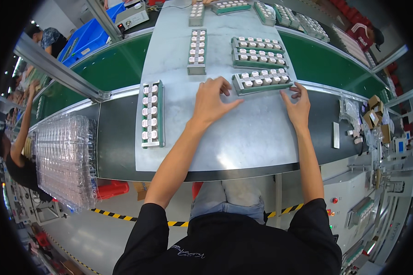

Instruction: Assembling electronic components by organizing and placing them into specialized trays on a production line conveyor belt.

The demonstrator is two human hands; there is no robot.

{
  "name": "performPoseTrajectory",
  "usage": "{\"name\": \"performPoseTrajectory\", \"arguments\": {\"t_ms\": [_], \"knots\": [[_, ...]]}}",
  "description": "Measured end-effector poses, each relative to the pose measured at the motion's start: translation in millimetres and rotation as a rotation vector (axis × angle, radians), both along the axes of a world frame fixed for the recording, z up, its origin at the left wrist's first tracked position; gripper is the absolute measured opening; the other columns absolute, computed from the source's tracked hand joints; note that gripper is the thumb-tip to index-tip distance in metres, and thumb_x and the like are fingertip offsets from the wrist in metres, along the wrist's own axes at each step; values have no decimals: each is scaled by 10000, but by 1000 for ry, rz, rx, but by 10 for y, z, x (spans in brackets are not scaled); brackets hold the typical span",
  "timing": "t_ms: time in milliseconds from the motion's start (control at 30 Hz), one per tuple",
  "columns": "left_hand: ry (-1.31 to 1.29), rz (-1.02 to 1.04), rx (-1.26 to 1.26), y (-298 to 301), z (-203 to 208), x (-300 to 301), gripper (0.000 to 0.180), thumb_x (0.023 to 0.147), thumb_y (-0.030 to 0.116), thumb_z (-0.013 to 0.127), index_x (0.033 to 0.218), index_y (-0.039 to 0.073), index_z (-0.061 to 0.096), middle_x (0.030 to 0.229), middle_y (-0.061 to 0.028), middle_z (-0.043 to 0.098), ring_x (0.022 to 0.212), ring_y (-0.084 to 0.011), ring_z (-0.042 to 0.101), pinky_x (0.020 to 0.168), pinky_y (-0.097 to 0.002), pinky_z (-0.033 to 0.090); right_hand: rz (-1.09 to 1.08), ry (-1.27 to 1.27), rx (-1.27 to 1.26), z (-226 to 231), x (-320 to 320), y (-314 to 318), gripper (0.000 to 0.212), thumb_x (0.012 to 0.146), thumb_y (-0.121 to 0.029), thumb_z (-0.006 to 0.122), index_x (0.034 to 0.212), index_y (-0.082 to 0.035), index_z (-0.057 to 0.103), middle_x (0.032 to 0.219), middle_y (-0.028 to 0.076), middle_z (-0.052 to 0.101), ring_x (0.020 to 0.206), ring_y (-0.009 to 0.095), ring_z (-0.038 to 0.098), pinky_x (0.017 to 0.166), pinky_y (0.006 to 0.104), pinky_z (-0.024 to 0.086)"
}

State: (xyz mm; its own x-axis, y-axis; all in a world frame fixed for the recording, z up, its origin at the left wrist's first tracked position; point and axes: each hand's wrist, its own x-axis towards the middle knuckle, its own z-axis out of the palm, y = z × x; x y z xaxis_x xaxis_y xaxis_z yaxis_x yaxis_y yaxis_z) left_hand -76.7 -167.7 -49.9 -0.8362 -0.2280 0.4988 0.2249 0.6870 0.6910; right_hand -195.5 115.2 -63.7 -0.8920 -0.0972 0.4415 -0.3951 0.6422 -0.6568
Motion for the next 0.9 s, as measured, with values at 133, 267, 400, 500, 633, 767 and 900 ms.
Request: {"name": "performPoseTrajectory", "arguments": {"t_ms": [133,267,400,500,633,767,900], "knots": [[-79,1,-25,195,-64,-137,336,783,239,907,923,49,669,806,-65,690,783,-210,659,729,-341,536,-21,-55,-91,23,-127,13,400,899,-223,807,1207,13,709,1053,111,753,884,183,671,817,332,541],[-98,52,22,275,-56,-168,289,835,216,872,876,24,659,813,-91,679,739,-214,665,704,-346,547,-28,-84,-255,25,-235,66,266,919,-172,772,1127,-8,762,994,117,782,878,168,714,761,318,553],[-73,65,22,251,-65,-111,288,828,216,870,864,35,648,806,-91,680,755,-226,657,709,-361,538,-64,11,-219,-107,-199,-60,215,930,-146,747,1095,-10,773,970,114,757,829,183,716,732,324,557],[-78,50,62,255,57,-48,338,793,233,888,874,42,622,800,-68,651,836,-243,617,737,-377,502,14,53,-102,-150,-75,-124,765,831,-227,851,1467,15,501,1294,178,631,1124,277,624,952,383,511],[180,314,0,66,77,5,438,766,233,883,1001,44,564,958,-77,573,1030,-292,523,876,-409,434,39,189,168,117,231,-371,1445,593,-497,992,1626,2,114,1600,305,220,1452,471,258,1152,623,267],[292,522,-80,-48,68,-66,664,764,226,875,1275,30,500,1254,-147,512,1212,-338,455,1024,-494,348,57,284,164,204,385,-814,1511,544,-510,1002,1643,-35,80,1635,333,137,1488,535,194,1144,661,273],[146,562,-74,-165,-66,-94,913,737,233,898,1456,8,383,1380,-202,458,1311,-376,415,1083,-509,330,4,240,123,145,301,-1079,1520,564,-480,1003,1653,-58,31,1651,331,85,1505,569,129,1154,716,232]]}}
